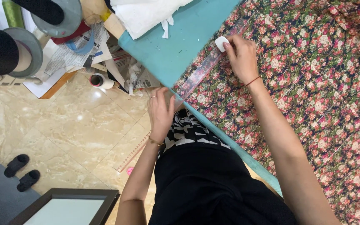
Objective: The person marks a floral fabric with chalk using a ruler and a paper pattern. They then use shears to cut the fabric along the marked lines and remove the cut piece.
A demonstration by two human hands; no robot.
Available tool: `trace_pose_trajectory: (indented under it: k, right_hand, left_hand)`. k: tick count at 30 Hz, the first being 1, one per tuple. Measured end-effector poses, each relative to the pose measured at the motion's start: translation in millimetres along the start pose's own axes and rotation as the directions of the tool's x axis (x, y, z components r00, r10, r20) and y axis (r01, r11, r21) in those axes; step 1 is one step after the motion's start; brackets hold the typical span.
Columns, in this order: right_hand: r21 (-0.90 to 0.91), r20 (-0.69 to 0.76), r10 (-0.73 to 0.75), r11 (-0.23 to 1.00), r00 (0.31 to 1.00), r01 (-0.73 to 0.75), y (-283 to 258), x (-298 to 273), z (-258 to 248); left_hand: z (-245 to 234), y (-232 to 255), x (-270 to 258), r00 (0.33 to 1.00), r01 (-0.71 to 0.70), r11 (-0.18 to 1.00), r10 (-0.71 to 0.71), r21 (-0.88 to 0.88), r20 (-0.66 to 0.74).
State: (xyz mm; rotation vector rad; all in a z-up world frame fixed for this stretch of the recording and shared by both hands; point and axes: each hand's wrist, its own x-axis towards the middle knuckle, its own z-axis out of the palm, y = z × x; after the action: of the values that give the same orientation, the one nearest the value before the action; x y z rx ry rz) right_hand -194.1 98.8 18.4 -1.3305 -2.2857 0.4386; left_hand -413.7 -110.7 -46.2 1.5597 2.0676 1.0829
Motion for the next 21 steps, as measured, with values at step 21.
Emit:
trace_pose_trajectory:
  k: [21]
  right_hand:
    - [-0.369,-0.178,-0.074,0.929,0.981,0.003,111,35,-8]
  left_hand:
    - [171,91,160,0.839,-0.510,0.782,0.358,0.359,0.410]
